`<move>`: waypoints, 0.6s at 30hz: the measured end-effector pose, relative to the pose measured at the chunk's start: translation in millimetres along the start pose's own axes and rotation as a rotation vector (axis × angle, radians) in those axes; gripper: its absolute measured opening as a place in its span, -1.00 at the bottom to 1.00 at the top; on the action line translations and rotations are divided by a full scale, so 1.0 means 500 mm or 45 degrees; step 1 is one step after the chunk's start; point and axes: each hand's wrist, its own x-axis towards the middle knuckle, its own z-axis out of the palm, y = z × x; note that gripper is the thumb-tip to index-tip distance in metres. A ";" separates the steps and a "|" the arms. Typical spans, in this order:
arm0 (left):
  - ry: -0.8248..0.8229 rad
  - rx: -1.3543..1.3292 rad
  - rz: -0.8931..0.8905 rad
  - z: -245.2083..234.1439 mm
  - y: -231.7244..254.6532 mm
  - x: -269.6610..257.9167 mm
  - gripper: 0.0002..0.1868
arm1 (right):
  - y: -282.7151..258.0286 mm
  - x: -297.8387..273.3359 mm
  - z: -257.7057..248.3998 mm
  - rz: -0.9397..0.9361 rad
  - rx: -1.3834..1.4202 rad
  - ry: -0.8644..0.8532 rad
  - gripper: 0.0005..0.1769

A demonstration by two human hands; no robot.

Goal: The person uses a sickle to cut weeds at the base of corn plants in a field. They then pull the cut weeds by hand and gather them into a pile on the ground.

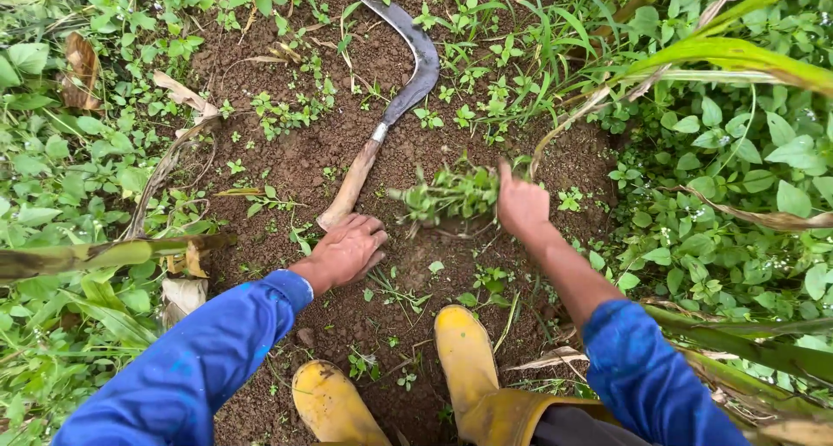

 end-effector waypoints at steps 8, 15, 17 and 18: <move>-0.049 -0.049 -0.036 -0.019 0.021 -0.050 -0.67 | -0.001 -0.013 0.001 0.065 0.304 -0.027 -0.72; 0.057 -0.033 0.024 0.002 0.013 -0.067 -0.68 | -0.067 -0.122 -0.033 0.070 -0.058 -0.296 -0.42; -0.005 -0.114 0.013 -0.011 0.017 -0.065 -0.69 | -0.058 -0.133 -0.030 0.178 0.436 -0.184 -0.63; -0.004 -0.114 0.020 -0.025 0.022 -0.068 -0.69 | -0.047 -0.129 -0.005 0.185 0.435 -0.184 -0.63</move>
